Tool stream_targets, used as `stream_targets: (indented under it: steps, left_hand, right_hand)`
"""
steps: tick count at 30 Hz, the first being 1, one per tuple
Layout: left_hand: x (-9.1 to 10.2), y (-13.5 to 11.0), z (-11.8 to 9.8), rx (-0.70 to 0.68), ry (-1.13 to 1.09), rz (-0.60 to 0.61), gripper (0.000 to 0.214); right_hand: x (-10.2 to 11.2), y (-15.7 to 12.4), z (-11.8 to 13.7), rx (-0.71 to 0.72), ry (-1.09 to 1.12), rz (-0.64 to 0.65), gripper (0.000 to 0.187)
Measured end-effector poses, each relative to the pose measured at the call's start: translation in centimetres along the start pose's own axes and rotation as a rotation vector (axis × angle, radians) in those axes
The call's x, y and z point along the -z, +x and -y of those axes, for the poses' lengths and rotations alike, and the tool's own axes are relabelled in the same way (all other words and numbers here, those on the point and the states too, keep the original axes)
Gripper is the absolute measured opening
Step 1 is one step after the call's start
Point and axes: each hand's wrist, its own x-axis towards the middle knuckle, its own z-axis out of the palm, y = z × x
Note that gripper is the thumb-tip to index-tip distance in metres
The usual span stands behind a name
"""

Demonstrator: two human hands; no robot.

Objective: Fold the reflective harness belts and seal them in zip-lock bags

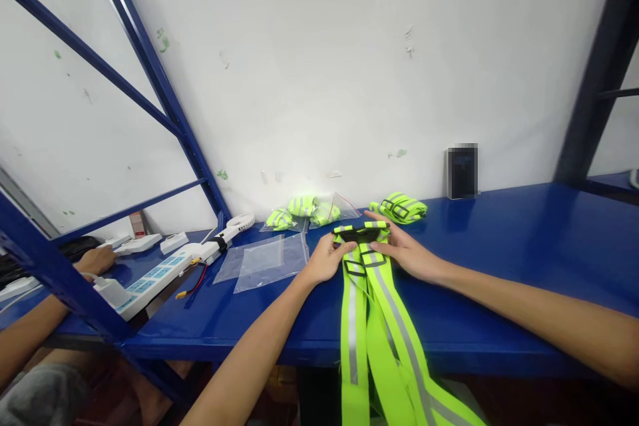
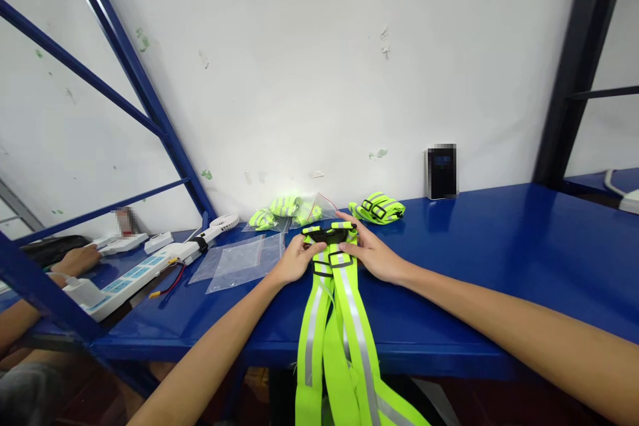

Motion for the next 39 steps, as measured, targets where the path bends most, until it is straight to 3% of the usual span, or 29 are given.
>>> stream_targets:
  steps: [2, 6, 10, 15, 22, 29, 31, 36, 39]
  left_hand:
    - [0.1, 0.1, 0.1, -0.049, 0.031, -0.028, 0.031]
    - [0.3, 0.3, 0.3, -0.131, 0.094, -0.073, 0.022]
    - [0.3, 0.3, 0.3, -0.107, 0.111, -0.066, 0.023]
    - [0.3, 0.1, 0.0, -0.106, 0.173, -0.063, 0.021]
    - [0.8, 0.4, 0.3, -0.018, 0.031, -0.035, 0.040]
    - [0.5, 0.4, 1.1, 0.127, -0.191, -0.024, 0.035]
    - [0.4, 0.3, 0.9, 0.085, -0.141, -0.047, 0.034]
    - [0.5, -0.4, -0.8, -0.112, 0.247, -0.168, 0.030]
    - [0.4, -0.7, -1.2, -0.133, 0.296, -0.164, 0.042]
  right_hand:
    - [0.0, -0.2, 0.3, -0.001, 0.010, 0.051, 0.067]
    - [0.1, -0.3, 0.5, -0.135, 0.109, 0.113, 0.055]
    - [0.1, -0.3, 0.6, -0.162, 0.178, 0.057, 0.036]
    - [0.0, -0.2, 1.0, -0.180, 0.180, 0.041, 0.033]
    - [0.4, 0.4, 0.5, -0.052, -0.034, 0.009, 0.038]
    - [-0.1, 0.5, 1.5, 0.029, -0.244, -0.064, 0.036]
    - [0.0, 0.5, 1.5, 0.030, -0.232, -0.082, 0.035]
    - [0.2, 0.7, 1.2, -0.029, -0.088, -0.176, 0.034]
    - [0.2, 0.7, 1.2, -0.049, -0.100, -0.203, 0.033]
